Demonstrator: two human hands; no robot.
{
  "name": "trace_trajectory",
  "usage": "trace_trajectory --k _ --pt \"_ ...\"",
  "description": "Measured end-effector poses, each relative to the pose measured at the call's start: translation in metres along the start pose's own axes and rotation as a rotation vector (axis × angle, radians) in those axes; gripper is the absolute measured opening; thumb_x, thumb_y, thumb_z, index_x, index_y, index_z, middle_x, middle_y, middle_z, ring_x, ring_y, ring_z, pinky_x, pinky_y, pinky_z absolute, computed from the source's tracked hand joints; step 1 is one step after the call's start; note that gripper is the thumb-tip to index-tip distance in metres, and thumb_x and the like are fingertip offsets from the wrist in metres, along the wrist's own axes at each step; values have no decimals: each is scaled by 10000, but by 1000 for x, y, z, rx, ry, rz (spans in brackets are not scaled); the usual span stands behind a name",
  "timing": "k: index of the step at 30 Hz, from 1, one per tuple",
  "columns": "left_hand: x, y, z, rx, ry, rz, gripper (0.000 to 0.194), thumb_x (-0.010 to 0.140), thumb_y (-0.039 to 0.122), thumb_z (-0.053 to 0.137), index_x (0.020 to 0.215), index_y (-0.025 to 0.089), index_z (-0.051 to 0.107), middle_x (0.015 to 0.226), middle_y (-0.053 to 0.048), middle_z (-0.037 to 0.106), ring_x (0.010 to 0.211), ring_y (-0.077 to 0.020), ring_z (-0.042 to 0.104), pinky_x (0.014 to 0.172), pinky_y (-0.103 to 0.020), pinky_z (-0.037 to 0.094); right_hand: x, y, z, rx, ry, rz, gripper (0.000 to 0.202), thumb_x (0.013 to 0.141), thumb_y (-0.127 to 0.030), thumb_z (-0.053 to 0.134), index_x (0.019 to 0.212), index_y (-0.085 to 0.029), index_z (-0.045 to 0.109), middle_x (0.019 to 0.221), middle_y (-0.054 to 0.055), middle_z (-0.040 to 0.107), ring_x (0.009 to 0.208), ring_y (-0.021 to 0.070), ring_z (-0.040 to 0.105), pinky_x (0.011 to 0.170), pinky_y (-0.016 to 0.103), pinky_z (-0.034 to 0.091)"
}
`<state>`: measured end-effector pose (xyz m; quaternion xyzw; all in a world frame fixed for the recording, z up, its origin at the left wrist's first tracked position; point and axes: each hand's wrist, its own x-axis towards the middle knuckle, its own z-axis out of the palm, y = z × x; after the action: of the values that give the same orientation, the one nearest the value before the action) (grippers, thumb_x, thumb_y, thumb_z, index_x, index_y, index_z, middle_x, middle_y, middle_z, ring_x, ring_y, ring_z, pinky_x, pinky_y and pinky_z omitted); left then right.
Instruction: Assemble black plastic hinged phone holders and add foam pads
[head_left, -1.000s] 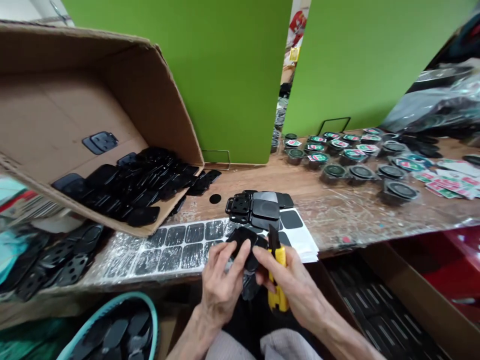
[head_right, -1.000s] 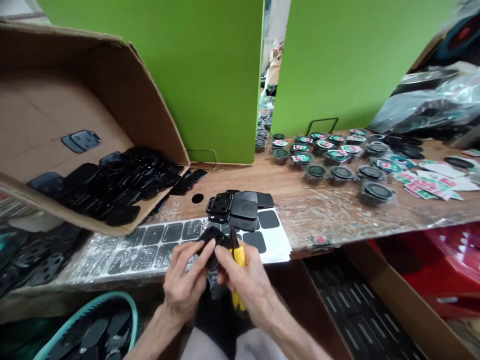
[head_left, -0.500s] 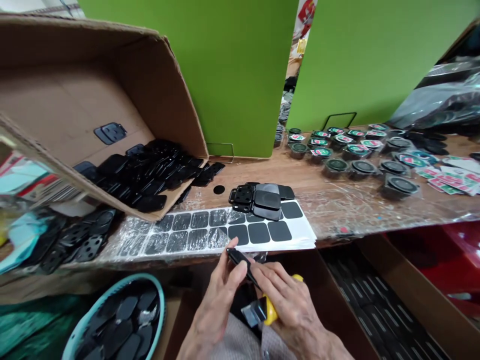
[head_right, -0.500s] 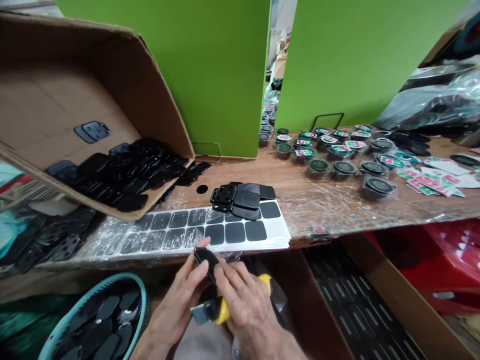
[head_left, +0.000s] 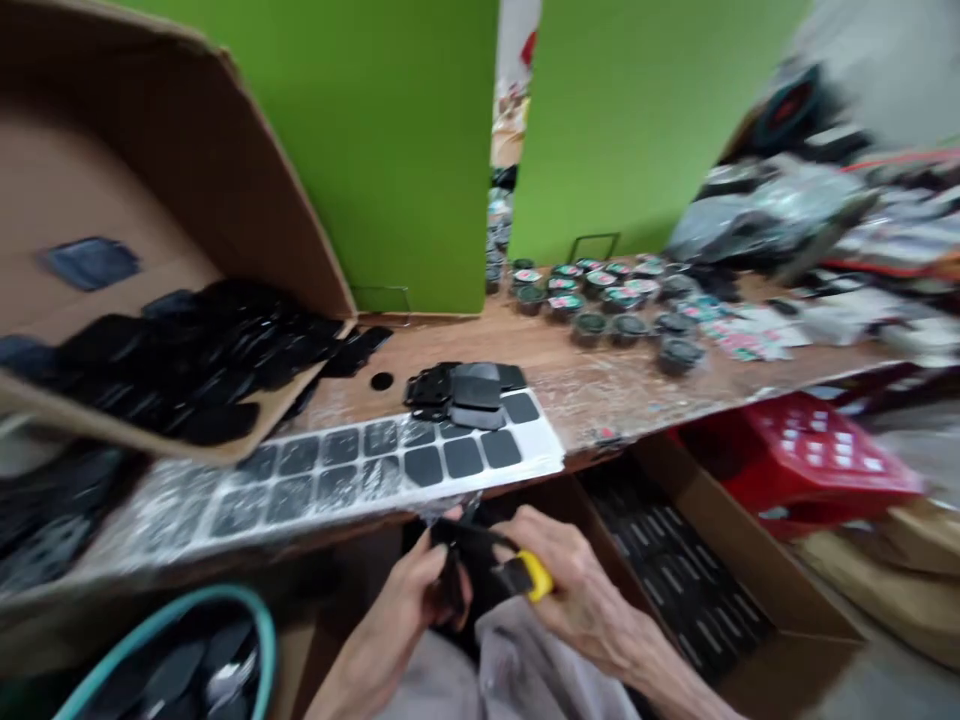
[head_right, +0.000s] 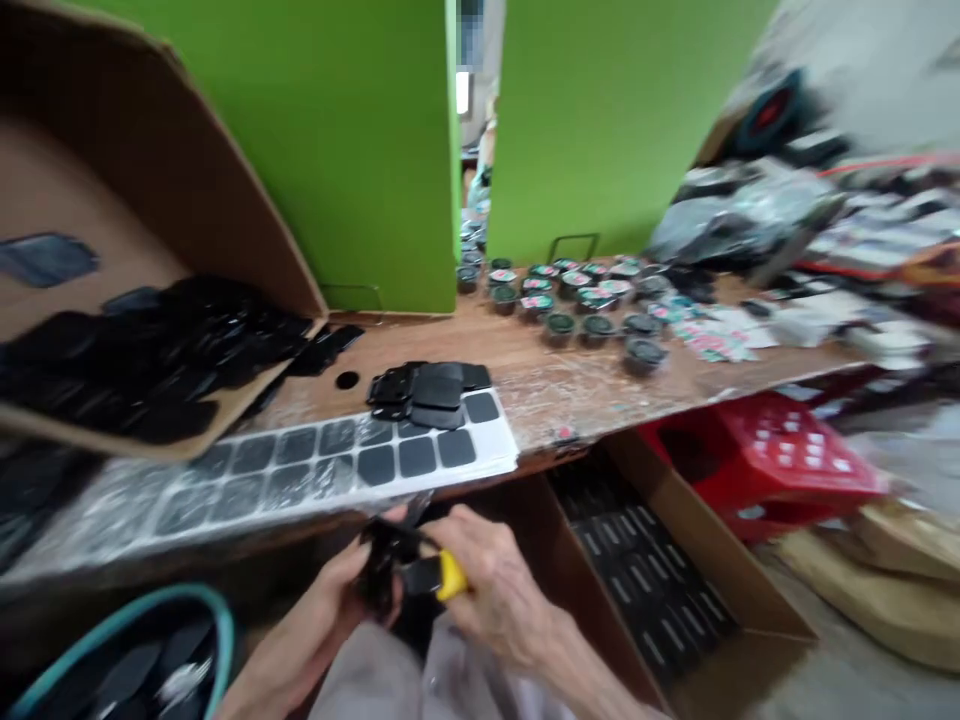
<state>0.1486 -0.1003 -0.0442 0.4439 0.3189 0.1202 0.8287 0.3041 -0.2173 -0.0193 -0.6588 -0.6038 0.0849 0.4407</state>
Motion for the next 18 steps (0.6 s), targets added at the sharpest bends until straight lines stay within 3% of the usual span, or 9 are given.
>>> trace_trajectory --k 3,5,7,9,11,14,18 --pt "-6 8 15 239 204 163 584 720 295 767 1265 259 561 993 -50 690 801 -182 642 721 -293 526 -3 -3 4 -21 64 10 215 838 -94 485 967 -182 634 749 36 612 663 160 566 554 249 439" --pt "-9 10 15 343 282 251 462 744 310 747 1176 228 608 1015 -61 693 857 -196 659 799 -314 528 -3 -3 4 70 44 87 131 859 -146 515 877 -194 636 718 21 608 619 145 555 548 248 439" --pt "-13 12 9 321 260 225 270 811 367 672 1000 174 682 875 -71 708 790 -204 678 780 -332 538 -3 -2 2 238 11 315 110 870 -266 573 808 -194 628 677 7 588 573 131 535 533 246 442" --pt "-18 14 0 185 184 159 264 815 387 661 898 142 712 754 -71 702 673 -203 682 703 -336 544 -2 1 -1 481 41 641 219 822 -407 654 811 -192 612 662 -2 569 554 128 525 494 244 442" --pt "-21 13 -9 11 88 113 281 796 380 679 899 123 723 714 -73 703 589 -200 674 639 -334 536 -1 5 -3 731 152 889 352 709 -487 748 831 -198 590 655 -15 545 537 124 508 428 222 408" --pt "-19 7 -16 -174 6 96 300 765 369 700 914 110 719 681 -72 705 510 -185 652 574 -310 511 0 8 0 958 248 987 450 563 -480 841 788 -194 576 645 -29 522 500 95 452 368 185 333" --pt "-16 -2 -17 -204 54 64 270 742 370 710 817 112 706 633 -57 676 484 -169 626 537 -294 501 -3 6 6 1044 194 990 434 574 -456 852 789 -179 596 643 -27 519 518 85 441 384 172 329"
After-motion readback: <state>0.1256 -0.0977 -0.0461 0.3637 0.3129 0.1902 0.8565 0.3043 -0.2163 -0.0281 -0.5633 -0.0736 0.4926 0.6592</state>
